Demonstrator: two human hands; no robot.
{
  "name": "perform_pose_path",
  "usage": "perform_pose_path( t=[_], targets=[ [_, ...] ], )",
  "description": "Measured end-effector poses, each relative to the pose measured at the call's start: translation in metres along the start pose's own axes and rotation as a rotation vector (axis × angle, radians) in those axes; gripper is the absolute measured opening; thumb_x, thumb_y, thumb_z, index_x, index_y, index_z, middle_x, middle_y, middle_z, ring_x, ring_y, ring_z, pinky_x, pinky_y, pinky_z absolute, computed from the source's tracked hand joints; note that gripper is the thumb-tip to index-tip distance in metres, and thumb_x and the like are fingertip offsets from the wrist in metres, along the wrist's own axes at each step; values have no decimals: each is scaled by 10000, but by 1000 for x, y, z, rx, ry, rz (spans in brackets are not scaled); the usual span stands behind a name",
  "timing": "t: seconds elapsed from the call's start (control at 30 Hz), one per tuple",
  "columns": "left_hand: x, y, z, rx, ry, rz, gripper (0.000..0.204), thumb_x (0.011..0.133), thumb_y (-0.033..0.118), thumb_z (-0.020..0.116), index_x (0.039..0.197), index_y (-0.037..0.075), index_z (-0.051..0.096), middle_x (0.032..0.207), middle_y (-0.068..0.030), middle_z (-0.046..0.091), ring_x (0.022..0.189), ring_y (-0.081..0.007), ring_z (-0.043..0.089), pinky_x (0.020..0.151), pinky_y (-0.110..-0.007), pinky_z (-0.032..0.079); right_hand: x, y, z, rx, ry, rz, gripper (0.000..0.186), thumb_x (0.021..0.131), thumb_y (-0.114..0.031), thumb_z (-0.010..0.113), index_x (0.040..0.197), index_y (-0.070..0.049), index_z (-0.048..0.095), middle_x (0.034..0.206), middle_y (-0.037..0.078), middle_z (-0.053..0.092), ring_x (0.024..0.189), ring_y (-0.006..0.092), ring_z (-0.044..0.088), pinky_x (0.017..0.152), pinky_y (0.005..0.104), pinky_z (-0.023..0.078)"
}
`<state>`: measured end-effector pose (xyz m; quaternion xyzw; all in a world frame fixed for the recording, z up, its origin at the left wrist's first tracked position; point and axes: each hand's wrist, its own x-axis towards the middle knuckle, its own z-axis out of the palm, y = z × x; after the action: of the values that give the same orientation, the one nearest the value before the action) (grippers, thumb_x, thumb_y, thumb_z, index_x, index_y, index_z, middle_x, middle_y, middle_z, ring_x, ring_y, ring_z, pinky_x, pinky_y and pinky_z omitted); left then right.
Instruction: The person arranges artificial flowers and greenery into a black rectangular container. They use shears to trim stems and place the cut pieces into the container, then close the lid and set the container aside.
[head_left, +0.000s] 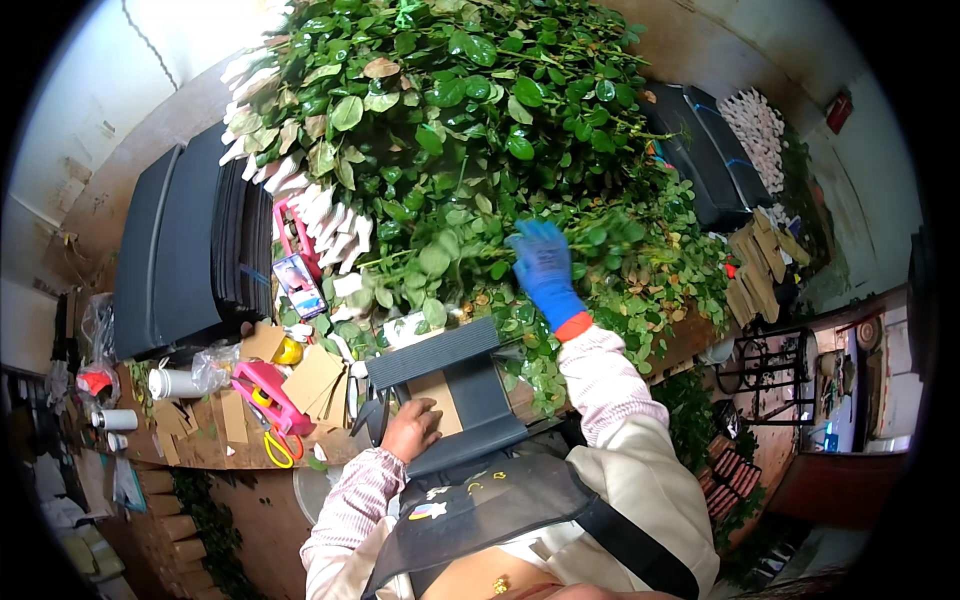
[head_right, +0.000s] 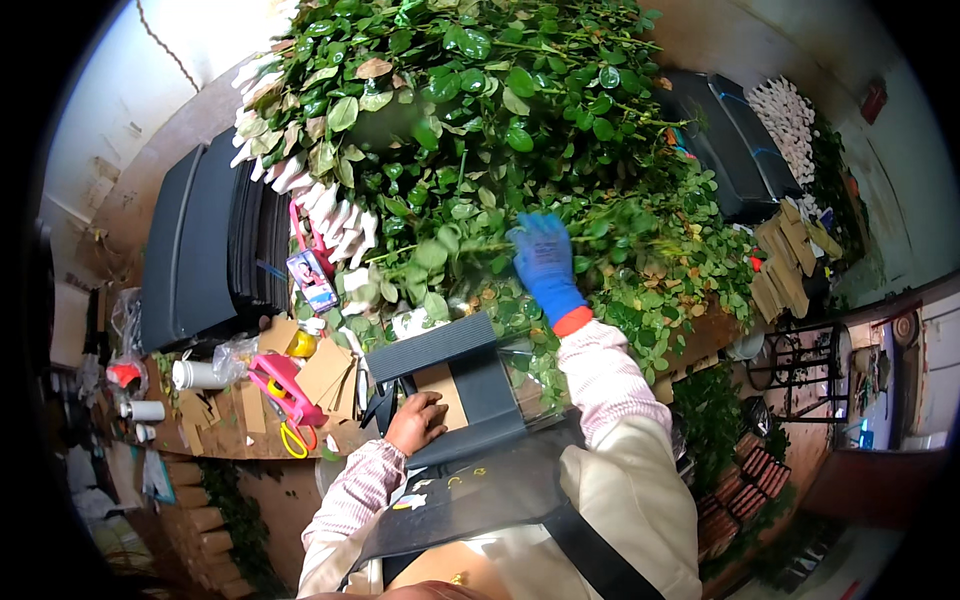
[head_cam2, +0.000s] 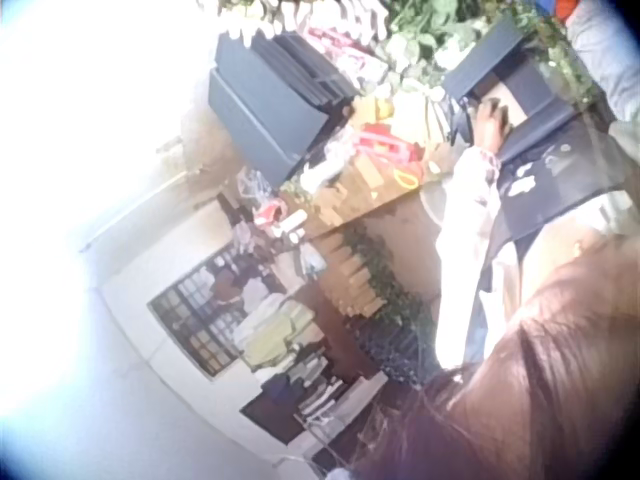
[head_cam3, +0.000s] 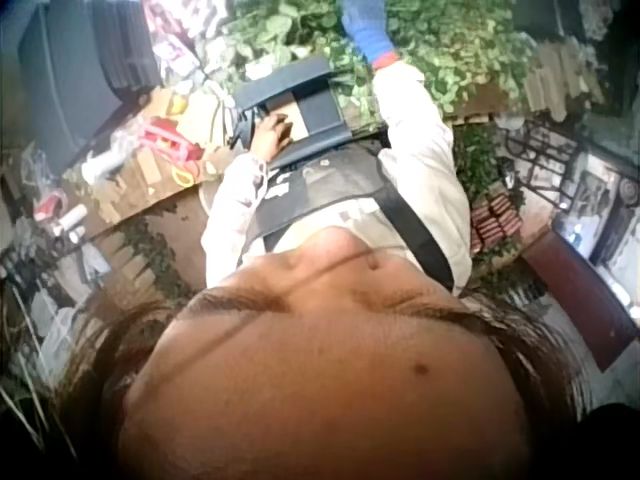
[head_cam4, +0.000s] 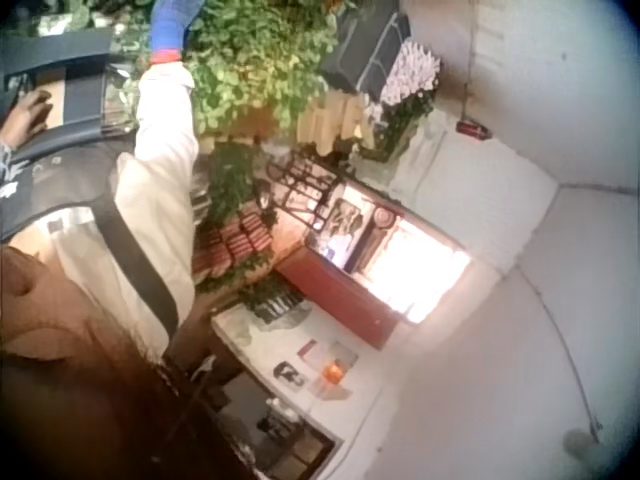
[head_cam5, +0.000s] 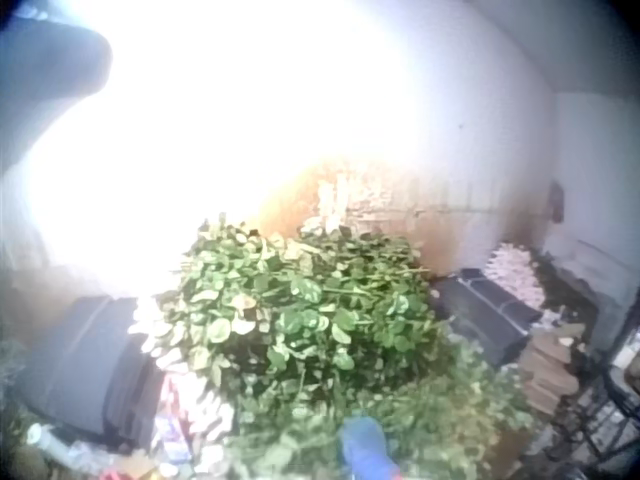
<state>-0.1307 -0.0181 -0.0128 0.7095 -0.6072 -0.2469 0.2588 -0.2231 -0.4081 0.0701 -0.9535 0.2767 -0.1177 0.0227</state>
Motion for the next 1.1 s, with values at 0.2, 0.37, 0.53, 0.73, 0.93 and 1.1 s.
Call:
perform_pose_path(
  t=[0.2,0.37,0.53,0.73,0.93,1.1],
  targets=[
    [4,-3,4,9,18,40,363,775,141,805,1117,70,707,1218,-128,607,1136,-332,592,964,-409,515,-43,62,-2,120,-230,-68,439,763,-48,678,1170,-210,707,1270,94,650,1223,320,578,1096,478,423],
    [1,-5,5,37,23,43,338,799,148,794,1109,54,702,1234,-143,611,1147,-337,592,968,-414,515,-73,58,-92,101,339,-117,418,786,-5,597,1170,-154,666,1246,121,644,1186,360,576,1079,461,448],
    [4,-5,1,-30,26,47,483,813,243,802,1231,59,646,1252,-166,605,1141,-374,587,981,-445,503,-151,105,-72,279,-8,6,375,776,-43,632,1145,-111,643,1205,164,637,1094,402,588,1007,482,474],
    [-5,-8,8,-255,73,-197,1098,666,321,946,1499,45,286,1300,-169,655,1219,-369,597,1016,-432,482,-202,92,-41,13,-316,-271,299,779,-49,645,1067,-127,676,1178,102,662,972,341,611,864,456,495],
    [-2,-10,9,-46,8,-5,519,781,291,839,1237,94,687,1318,-127,603,1226,-348,576,1165,-580,330,-238,73,17,-412,-510,25,327,921,-300,590,1223,-215,682,1325,104,631,1114,287,630,925,443,491],
    [1,5,-5,-126,-10,-15,296,814,264,813,1066,112,776,1277,-157,577,1153,-355,561,1002,-446,460,-170,20,-47,-40,-248,216,334,901,-200,619,1230,-175,668,1166,106,701,1017,269,682,886,421,526]
  ],
)
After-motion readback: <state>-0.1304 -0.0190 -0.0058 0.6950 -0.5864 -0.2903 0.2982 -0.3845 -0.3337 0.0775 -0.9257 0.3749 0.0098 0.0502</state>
